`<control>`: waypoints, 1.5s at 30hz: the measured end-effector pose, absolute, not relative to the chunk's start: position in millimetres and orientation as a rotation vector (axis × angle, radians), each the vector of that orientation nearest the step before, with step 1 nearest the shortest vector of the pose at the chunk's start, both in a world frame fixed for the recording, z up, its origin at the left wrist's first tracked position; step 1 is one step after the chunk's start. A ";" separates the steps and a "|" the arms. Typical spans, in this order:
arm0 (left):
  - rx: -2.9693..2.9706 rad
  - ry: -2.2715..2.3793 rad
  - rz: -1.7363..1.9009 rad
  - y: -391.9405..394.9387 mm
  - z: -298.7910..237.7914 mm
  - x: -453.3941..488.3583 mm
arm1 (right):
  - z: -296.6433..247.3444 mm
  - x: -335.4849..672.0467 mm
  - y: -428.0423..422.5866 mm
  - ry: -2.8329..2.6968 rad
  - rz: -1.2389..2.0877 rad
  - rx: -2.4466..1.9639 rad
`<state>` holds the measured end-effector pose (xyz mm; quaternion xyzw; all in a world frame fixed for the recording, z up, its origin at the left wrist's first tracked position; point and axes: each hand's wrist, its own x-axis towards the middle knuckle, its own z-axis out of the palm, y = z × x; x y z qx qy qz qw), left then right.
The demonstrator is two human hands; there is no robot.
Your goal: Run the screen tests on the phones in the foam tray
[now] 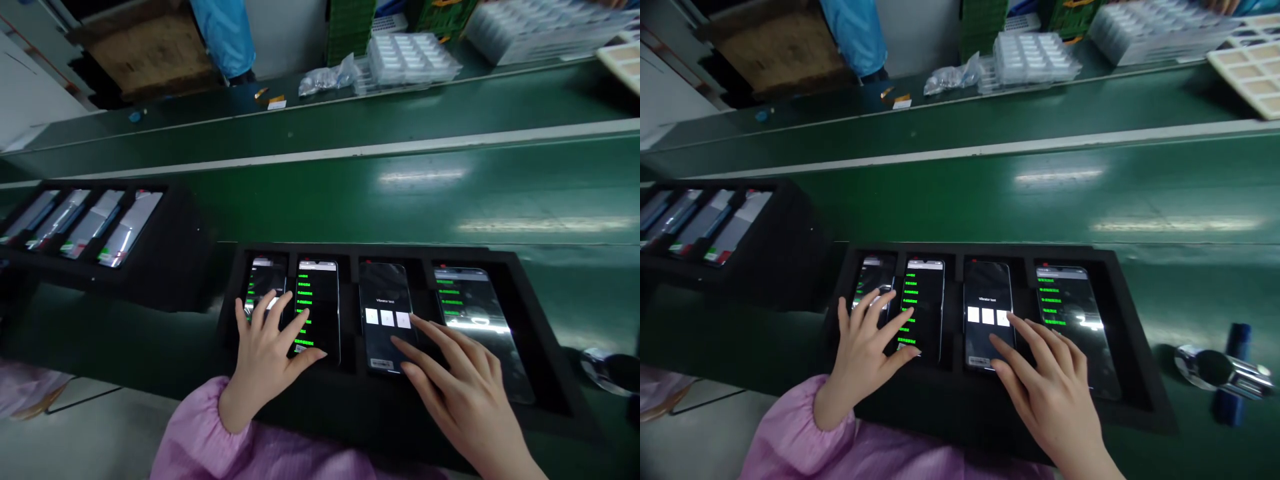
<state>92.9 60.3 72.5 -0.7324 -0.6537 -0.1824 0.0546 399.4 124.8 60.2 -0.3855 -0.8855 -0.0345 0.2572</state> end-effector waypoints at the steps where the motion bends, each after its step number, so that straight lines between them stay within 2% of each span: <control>1: -2.219 -1.989 -0.582 60.1 72.1 95.6 | 59.7 399.6 124.7 -2.401 -0.089 -1.047; 9: -2.170 -1.969 -0.767 47.8 71.8 104.6 | 60.4 398.2 123.9 -2.385 -0.089 -1.037; 23: -2.287 -1.859 -0.538 38.6 66.9 104.8 | 62.4 396.0 124.4 -2.377 -0.092 -1.052; 34: -2.266 -1.841 -0.602 39.6 63.1 104.1 | 66.6 392.7 124.2 -2.369 -0.081 -1.061; 40: -2.315 -1.730 -0.465 36.1 64.1 96.0 | 82.4 376.0 127.0 -2.406 -0.068 -1.215; 45: -2.336 -1.692 -0.513 36.2 58.4 91.8 | 93.5 425.5 113.5 -2.090 -0.038 -1.290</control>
